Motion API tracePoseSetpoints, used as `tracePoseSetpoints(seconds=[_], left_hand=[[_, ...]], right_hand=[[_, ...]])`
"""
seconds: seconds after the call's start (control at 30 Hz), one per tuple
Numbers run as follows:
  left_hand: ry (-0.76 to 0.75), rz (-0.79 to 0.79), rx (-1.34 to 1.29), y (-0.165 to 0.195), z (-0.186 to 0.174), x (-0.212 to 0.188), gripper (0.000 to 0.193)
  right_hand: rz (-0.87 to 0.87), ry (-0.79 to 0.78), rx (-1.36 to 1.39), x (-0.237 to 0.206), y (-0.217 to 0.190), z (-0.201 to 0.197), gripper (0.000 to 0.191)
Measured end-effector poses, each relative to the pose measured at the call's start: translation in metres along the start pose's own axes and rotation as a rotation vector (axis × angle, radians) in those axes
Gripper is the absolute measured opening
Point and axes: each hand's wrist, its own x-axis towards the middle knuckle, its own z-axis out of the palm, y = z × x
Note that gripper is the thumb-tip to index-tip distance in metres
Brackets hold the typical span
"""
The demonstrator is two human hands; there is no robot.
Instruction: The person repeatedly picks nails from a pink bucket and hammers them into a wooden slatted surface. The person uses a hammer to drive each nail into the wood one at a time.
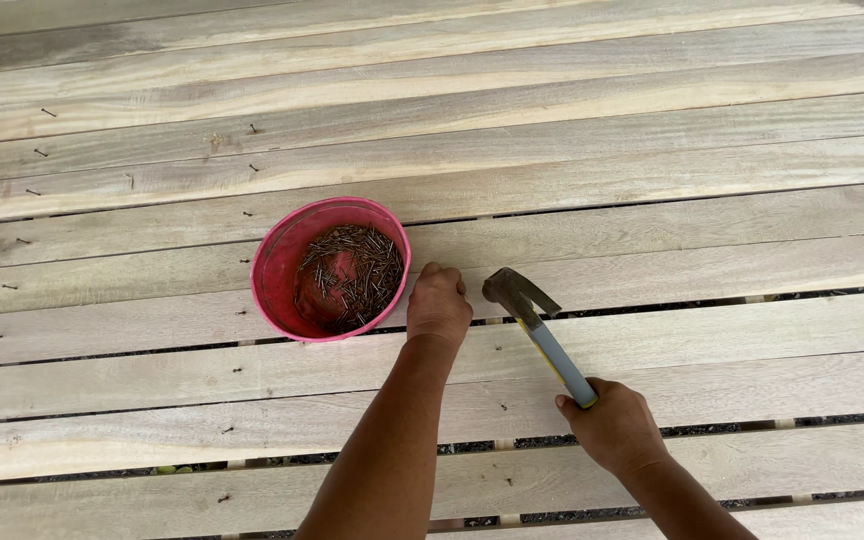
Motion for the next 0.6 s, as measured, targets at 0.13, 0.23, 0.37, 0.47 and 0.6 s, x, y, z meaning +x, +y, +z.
tracePoseSetpoints(seconds=[0.13, 0.23, 0.37, 0.47, 0.6], left_hand=[[0.181, 0.338, -0.044, 0.018, -0.027, -0.008, 0.009], [0.36, 0.385, -0.066, 0.014, -0.05, -0.004, 0.016], [0.375, -0.11, -0.162, -0.011, -0.075, 0.027, 0.023], [0.175, -0.277, 0.003, -0.026, -0.081, 0.051, 0.032], [0.032, -0.311, 0.164, -0.032, -0.082, 0.07, 0.038]], right_hand=[[0.131, -0.122, 0.095, 0.01, -0.006, 0.0, 0.054], [0.086, -0.093, 0.146, 0.011, -0.008, 0.001, 0.058], [0.08, 0.004, 0.214, 0.021, -0.029, -0.005, 0.055], [0.086, 0.067, 0.158, 0.033, -0.047, -0.02, 0.052], [0.077, 0.124, 0.141, 0.042, -0.07, -0.034, 0.049]])
